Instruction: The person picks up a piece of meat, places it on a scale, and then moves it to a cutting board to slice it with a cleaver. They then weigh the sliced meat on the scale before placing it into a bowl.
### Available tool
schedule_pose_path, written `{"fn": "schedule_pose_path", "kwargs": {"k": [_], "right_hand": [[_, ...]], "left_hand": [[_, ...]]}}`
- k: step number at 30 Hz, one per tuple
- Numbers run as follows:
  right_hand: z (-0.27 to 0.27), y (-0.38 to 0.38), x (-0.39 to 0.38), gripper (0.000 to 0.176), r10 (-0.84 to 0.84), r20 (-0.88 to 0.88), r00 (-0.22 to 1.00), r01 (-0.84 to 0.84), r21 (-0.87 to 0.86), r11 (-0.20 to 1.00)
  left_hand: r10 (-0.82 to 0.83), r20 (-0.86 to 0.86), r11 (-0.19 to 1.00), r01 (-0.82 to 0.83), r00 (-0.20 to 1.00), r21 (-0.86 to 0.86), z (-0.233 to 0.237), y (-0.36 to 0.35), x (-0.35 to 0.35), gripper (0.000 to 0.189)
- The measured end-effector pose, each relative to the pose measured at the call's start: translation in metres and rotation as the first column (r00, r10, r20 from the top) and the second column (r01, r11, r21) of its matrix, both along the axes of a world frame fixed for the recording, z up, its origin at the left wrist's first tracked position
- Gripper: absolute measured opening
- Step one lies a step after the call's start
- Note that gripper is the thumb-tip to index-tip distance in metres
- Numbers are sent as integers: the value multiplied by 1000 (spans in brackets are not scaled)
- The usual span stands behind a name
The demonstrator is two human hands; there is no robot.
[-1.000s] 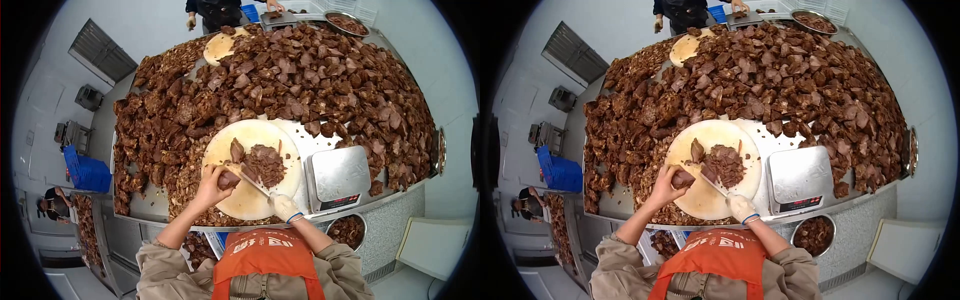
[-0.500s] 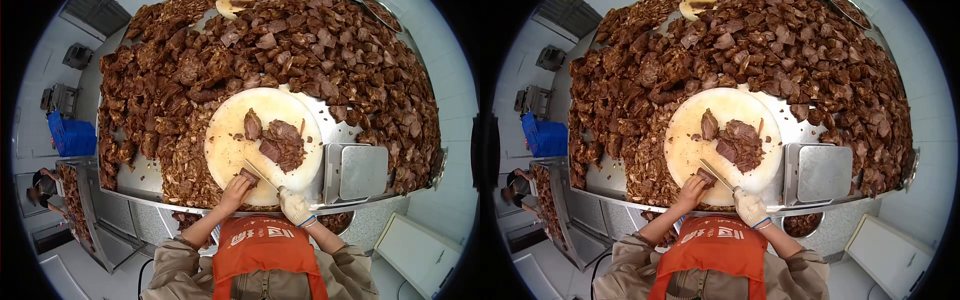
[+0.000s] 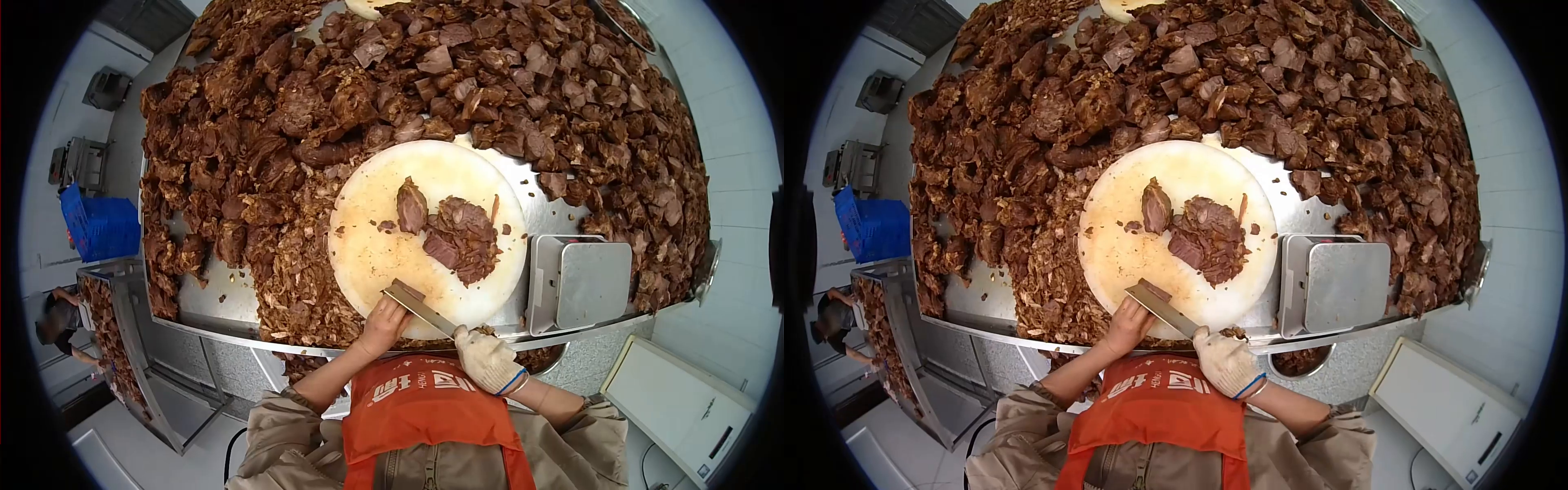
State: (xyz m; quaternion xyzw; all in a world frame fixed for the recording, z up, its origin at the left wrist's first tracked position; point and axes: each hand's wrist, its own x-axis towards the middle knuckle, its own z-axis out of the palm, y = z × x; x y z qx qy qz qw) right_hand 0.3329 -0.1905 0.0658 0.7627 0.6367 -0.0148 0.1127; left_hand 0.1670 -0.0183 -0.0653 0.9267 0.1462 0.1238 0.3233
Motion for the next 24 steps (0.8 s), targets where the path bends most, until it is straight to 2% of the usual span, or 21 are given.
{"fn": "schedule_pose_path", "kwargs": {"k": [5,7,9,11,12,15,16,17,19,21,23,24], "right_hand": [[-25,15,13,5,43,-159,986,-44,-1,999],[-48,33,10,17,-44,-440,897,27,-45,999],[-68,41,6,12,-94,-407,909,56,-106,993],[-88,37,6,7,-121,-498,859,109,-53,993],[-93,34,8,7,-103,-487,867,105,-22,994],[-74,29,9,6,-50,-543,838,89,47,995],[-54,27,9,5,-59,-436,898,61,-11,998],[-43,23,10,5,-61,-441,896,61,-14,998],[-28,10,15,14,-1,-267,964,3,7,1000],[-15,4,22,13,29,-261,965,-31,-7,999],[-12,-1,23,16,121,-90,989,-118,38,992],[-13,0,23,16,122,-91,988,-119,34,992]], "left_hand": [[19,28,1000,-19,999,-2,1,1,4,39],[20,29,1000,-20,999,2,-2,1,2,40],[12,21,1000,-12,1000,0,0,2,1,40],[7,17,1000,-7,1000,3,-1,4,3,40],[10,22,1000,-9,1000,-25,-1,0,-1,42],[17,37,1000,-17,999,-10,-4,3,1,44],[12,25,1000,-12,1000,5,-5,1,-1,44],[23,14,999,-22,1000,-28,0,1,1,43],[20,19,999,-19,1000,-29,-1,1,1,42],[18,30,999,-17,999,-27,-1,2,1,41],[8,-19,1000,-8,1000,-23,0,3,1,45],[9,-19,1000,-10,1000,-27,1,3,2,45]]}}
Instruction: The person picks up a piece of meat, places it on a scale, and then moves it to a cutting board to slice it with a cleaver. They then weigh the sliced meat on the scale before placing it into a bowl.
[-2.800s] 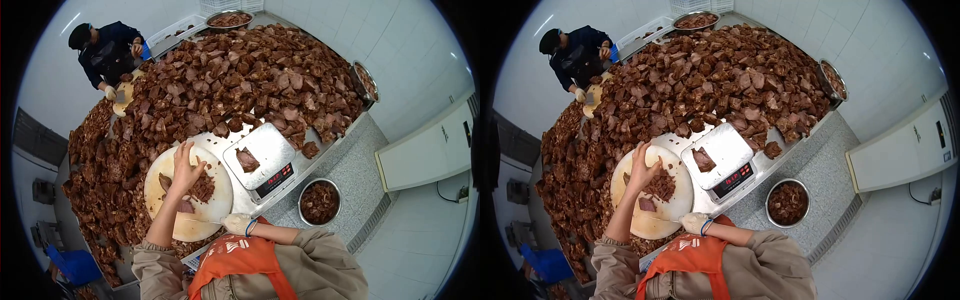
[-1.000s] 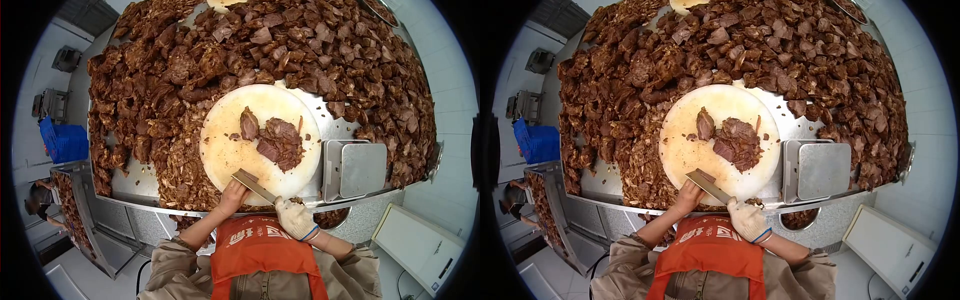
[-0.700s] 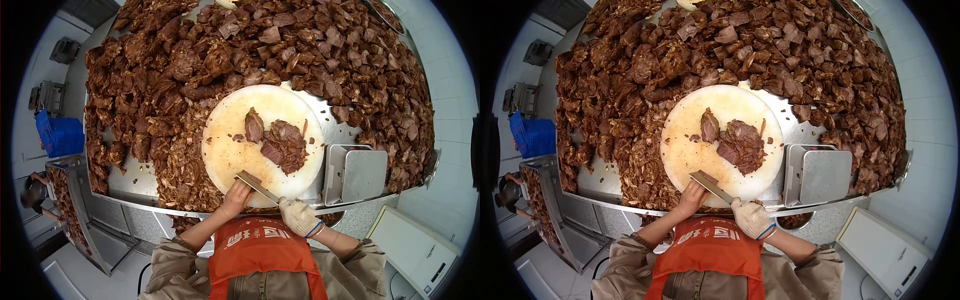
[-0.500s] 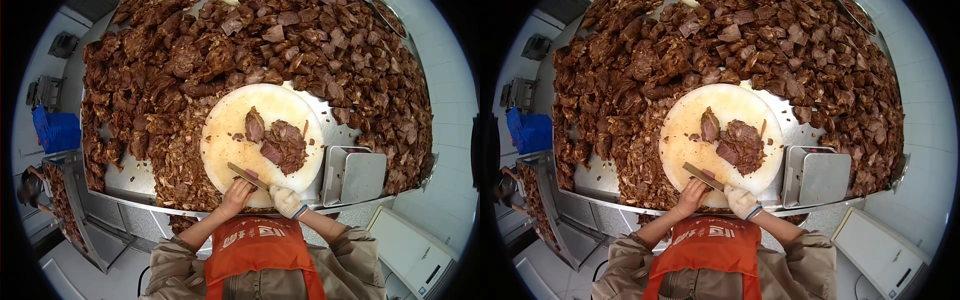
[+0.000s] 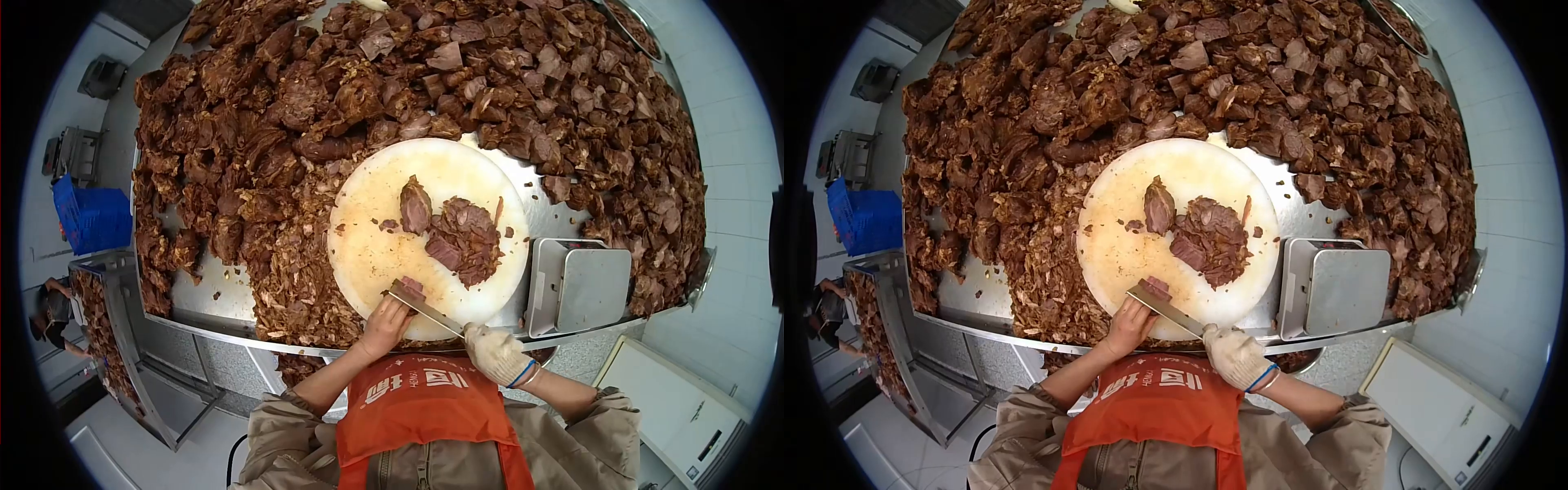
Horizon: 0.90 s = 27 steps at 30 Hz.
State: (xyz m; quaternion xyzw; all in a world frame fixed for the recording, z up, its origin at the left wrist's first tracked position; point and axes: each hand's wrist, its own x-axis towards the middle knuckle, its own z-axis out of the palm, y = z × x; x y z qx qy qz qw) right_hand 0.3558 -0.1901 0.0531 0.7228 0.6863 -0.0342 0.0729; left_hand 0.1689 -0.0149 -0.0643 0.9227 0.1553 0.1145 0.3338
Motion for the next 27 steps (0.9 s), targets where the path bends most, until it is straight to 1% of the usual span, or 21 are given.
{"fn": "schedule_pose_path", "kwargs": {"k": [1,2,4,6,7,9,10,11,13,14,15,17,18,21,22,24,25,26,27], "right_hand": [[0,2,-3,8,-23,-17,1000,23,7,1000],[1,3,-6,4,-49,-36,998,49,12,999],[4,9,-6,5,-33,-29,999,34,13,999],[2,11,-7,4,-84,-163,983,83,-13,997],[0,12,-7,4,-85,-163,983,83,-17,996],[-2,18,-5,4,-118,-258,959,95,-98,991],[0,21,-7,5,-113,-173,978,95,-107,990],[-3,27,-8,5,-115,-169,979,98,-107,989],[-17,33,-12,5,-133,-213,968,125,-49,991],[-32,37,-12,9,-153,-318,935,132,-87,987],[-40,44,-14,9,-151,-321,935,128,-89,988],[-54,56,-22,6,-129,-225,966,140,31,990],[-67,62,-20,5,-130,-315,940,147,32,989],[-77,63,-23,5,-87,-280,956,104,45,994],[-84,59,-25,7,-127,-273,954,153,74,985],[-91,50,-26,6,-150,-294,944,178,72,981],[-98,51,-24,8,-166,-314,935,198,70,978],[-148,32,-29,5,-238,-385,892,304,118,945],[-146,28,-21,5,-226,-385,895,296,131,946]], "left_hand": [[-4,4,1000,4,1000,-9,1,0,0,46],[-10,7,1000,10,1000,-18,1,-1,-1,46],[-19,-2,1000,19,1000,-22,0,-1,-4,46],[-20,-7,1000,19,1000,-22,-1,0,-3,47],[-15,7,1000,16,1000,-17,-2,0,-3,46],[-19,24,1000,20,1000,-17,-1,0,-2,45],[-14,31,1000,15,999,-16,-1,0,-2,45],[-8,39,1000,8,999,-11,-1,1,-1,45],[-15,25,1000,16,1000,-27,-6,0,-3,44],[-20,10,999,20,1000,-36,-9,-1,-4,43],[-16,7,999,17,1000,-39,-10,-1,-4,43],[6,28,1000,-6,1000,2,-9,-2,-5,40],[10,31,1000,-10,999,2,-10,-2,-4,40],[7,31,1000,-7,999,4,-7,-1,-2,39],[5,39,1000,-5,999,-3,-7,-1,-1,39],[8,32,1000,-8,999,-17,-8,-2,-4,40],[10,33,1000,-10,999,2,-8,-2,-5,40],[8,34,1000,-9,999,23,-7,-3,-6,40],[13,37,999,-14,999,41,-7,-5,-5,40]]}}
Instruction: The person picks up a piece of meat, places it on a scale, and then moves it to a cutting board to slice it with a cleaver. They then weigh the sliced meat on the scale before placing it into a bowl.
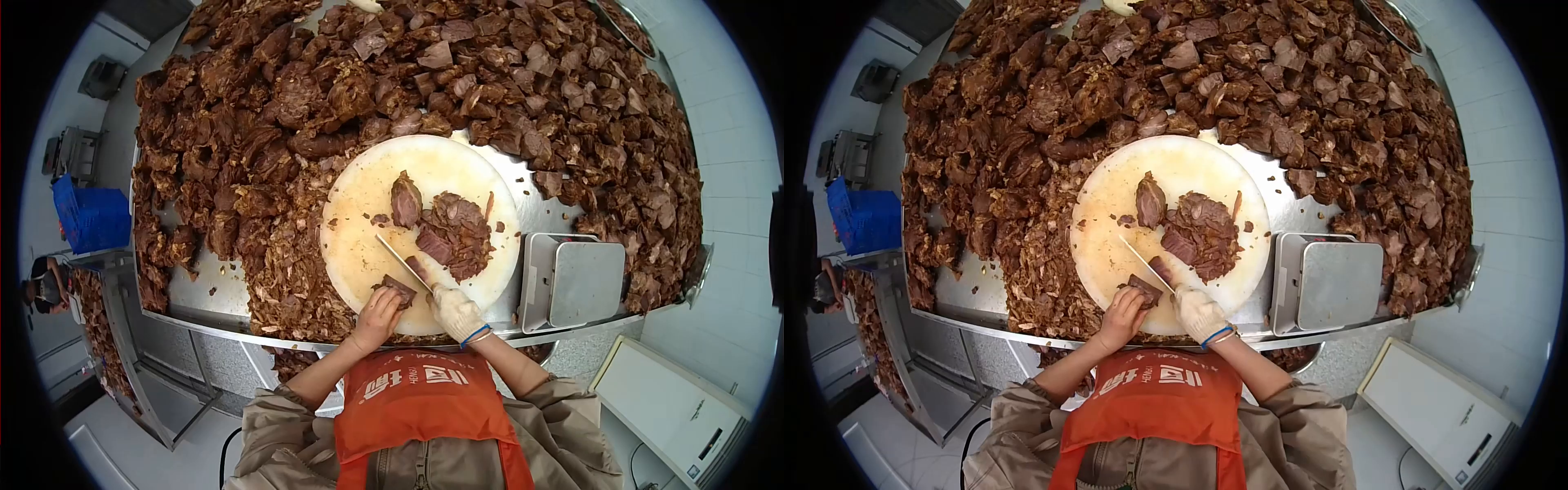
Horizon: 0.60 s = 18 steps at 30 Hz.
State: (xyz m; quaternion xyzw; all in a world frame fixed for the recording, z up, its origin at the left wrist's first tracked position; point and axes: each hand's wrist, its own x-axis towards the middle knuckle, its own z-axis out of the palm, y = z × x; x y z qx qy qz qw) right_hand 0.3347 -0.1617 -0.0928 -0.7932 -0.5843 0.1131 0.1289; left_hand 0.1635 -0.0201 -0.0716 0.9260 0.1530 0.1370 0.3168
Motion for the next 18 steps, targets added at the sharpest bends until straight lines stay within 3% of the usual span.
{"fn": "schedule_pose_path", "kwargs": {"k": [2,3,5,11,18], "right_hand": [[20,-5,4,14,-1,-3,1000,1,46,999],[63,-3,9,16,293,489,822,-317,-34,948],[121,3,0,15,76,132,988,-54,-165,985],[141,-33,2,12,163,313,935,-131,-120,984],[138,-18,6,8,140,106,985,-116,-200,973]], "left_hand": [[-9,7,1000,9,1000,28,1,-1,-2,40],[6,17,1000,-6,1000,20,2,-1,-2,41],[29,40,999,-30,999,17,3,-1,3,41],[37,35,999,-37,999,-5,4,-3,2,41],[34,29,999,-34,999,-15,2,0,2,41]]}}
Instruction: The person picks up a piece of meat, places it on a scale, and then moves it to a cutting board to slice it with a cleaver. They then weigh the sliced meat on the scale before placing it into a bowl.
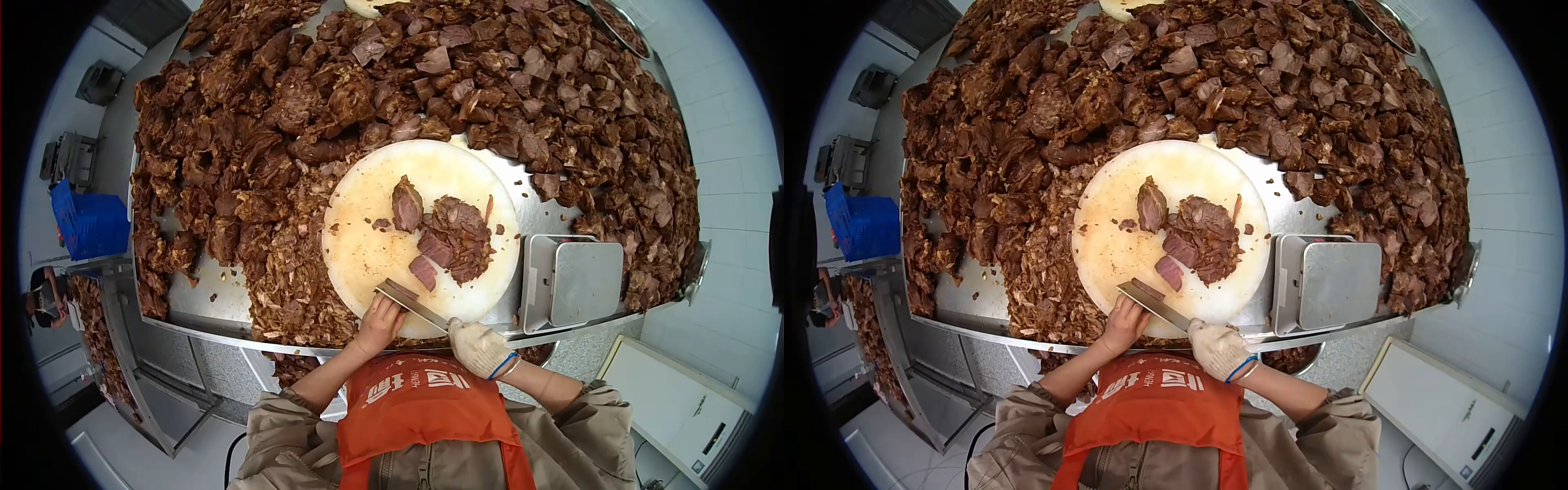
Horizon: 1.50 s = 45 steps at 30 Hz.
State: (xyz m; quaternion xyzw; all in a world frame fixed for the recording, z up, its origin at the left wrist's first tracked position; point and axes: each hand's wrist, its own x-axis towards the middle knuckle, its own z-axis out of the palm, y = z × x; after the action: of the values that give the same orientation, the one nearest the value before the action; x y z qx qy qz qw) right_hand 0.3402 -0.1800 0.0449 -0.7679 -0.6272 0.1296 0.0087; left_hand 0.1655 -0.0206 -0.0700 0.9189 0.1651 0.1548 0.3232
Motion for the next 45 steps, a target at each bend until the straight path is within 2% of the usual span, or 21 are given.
{"fn": "schedule_pose_path", "kwargs": {"k": [5,8,9,11,12,15,17,19,21,22,24,26,27,28,30,31,33,36,38,41,45], "right_hand": [[-36,36,-1,7,-26,-228,973,37,47,998],[-70,54,-5,9,6,-219,976,13,83,996],[-81,55,-13,9,-115,-267,957,96,-84,992],[-97,52,-3,10,148,-113,983,-132,139,982],[-93,51,-3,12,-55,-236,970,77,83,994],[-77,47,12,19,-285,-396,873,277,-77,958],[-45,26,24,21,-412,-433,802,408,-107,907],[-34,3,34,22,-437,-438,785,425,-133,896],[-28,-27,35,23,-465,-342,816,441,-152,885],[-27,-42,33,23,-429,-309,849,421,-96,902],[-40,-77,24,21,-420,-313,852,429,-43,902],[-43,-93,12,23,-508,-366,779,445,-249,861],[-31,-94,10,24,-479,-473,739,432,-213,877],[-45,-98,5,25,-456,-494,740,421,-189,887],[-94,-105,-7,25,-403,-482,778,376,-158,913],[-77,-101,-9,26,-435,-456,776,418,-145,897],[-70,-99,-12,25,-445,-429,786,439,-118,891],[-71,-103,-14,26,-416,-503,758,483,4,876],[-67,-104,-14,25,-407,-507,760,490,36,871],[-69,-103,-17,21,-338,-474,813,443,128,887],[-153,-91,-38,21,-132,-429,894,311,381,870]], "left_hand": [[-14,-9,1000,14,1000,-27,-8,0,-3,42],[-16,42,1000,16,999,-18,-7,0,-1,43],[-4,45,999,5,999,-33,-8,1,0,42],[-2,36,999,4,999,-49,-4,-6,-6,42],[12,-7,998,-12,1000,-55,0,-6,-4,42],[25,-95,1000,-23,995,22,10,9,4,45],[-177,-145,983,183,974,29,-6,21,3,48],[-232,-206,973,225,951,-54,2,41,15,54],[-107,-262,958,30,959,-284,16,51,26,58],[18,-233,865,-132,972,-484,20,51,27,60],[191,-198,506,-269,961,-819,50,42,40,59],[85,-78,479,-110,993,-871,89,27,78,56],[27,3,447,-10,1000,-894,111,12,109,56],[-102,50,434,90,994,-896,112,-3,141,52],[-278,17,580,182,960,-794,125,-49,212,51],[-344,42,704,287,938,-650,122,-71,241,47],[-405,-136,775,261,904,-576,130,-111,282,44],[-369,-87,917,348,925,-195,105,-138,308,41],[-268,-96,962,261,959,-86,114,-137,304,45],[-200,26,973,201,980,-109,123,-109,293,41],[-139,157,979,160,978,-130,118,-74,280,28]]}}
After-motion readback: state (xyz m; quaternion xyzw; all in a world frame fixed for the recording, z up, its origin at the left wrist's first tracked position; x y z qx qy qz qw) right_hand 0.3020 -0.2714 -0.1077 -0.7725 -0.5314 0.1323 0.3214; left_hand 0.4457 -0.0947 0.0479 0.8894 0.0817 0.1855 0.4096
